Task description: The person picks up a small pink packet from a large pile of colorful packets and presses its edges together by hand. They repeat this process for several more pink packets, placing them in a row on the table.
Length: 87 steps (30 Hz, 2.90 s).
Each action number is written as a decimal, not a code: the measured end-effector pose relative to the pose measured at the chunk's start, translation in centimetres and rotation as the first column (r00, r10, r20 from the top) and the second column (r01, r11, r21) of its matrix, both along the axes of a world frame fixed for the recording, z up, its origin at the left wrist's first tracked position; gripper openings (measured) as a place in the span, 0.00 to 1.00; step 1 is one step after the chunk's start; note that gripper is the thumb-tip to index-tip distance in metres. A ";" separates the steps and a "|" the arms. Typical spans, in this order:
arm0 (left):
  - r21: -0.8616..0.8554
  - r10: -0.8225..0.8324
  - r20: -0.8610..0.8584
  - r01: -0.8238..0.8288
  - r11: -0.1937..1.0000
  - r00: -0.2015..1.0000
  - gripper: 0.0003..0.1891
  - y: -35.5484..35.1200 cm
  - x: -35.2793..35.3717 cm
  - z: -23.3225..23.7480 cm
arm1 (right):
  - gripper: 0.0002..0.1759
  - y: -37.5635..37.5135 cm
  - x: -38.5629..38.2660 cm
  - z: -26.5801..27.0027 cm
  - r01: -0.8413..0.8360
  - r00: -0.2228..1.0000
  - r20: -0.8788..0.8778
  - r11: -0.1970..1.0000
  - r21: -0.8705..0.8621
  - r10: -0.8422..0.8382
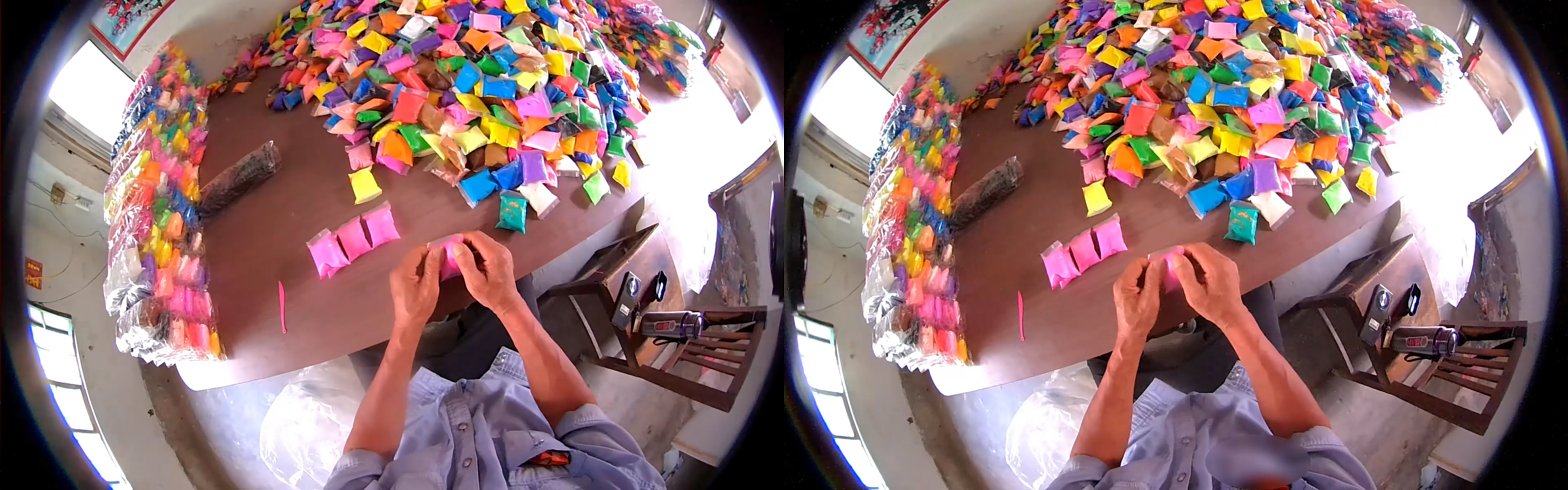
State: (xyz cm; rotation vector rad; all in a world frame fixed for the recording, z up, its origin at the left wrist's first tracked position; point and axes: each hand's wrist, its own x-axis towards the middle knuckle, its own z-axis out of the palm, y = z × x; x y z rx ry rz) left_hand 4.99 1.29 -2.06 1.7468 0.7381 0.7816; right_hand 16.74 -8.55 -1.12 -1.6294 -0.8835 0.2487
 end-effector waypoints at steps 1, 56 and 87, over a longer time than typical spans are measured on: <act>-0.004 0.008 0.021 -0.008 1.000 1.000 0.12 0.0 0.1 0.1 | 0.09 0.0 0.0 0.0 0.000 1.000 0.000 1.000 0.000 0.000; 0.194 0.000 0.023 -0.005 0.981 1.000 0.17 -0.6 1.0 0.8 | 0.13 0.0 0.2 -1.0 0.022 1.000 -0.017 0.997 0.080 -0.021; -0.218 0.010 0.065 0.005 0.976 0.998 0.14 -0.3 0.5 0.9 | 0.09 0.0 0.2 -0.4 0.029 0.999 0.040 0.994 0.105 -0.034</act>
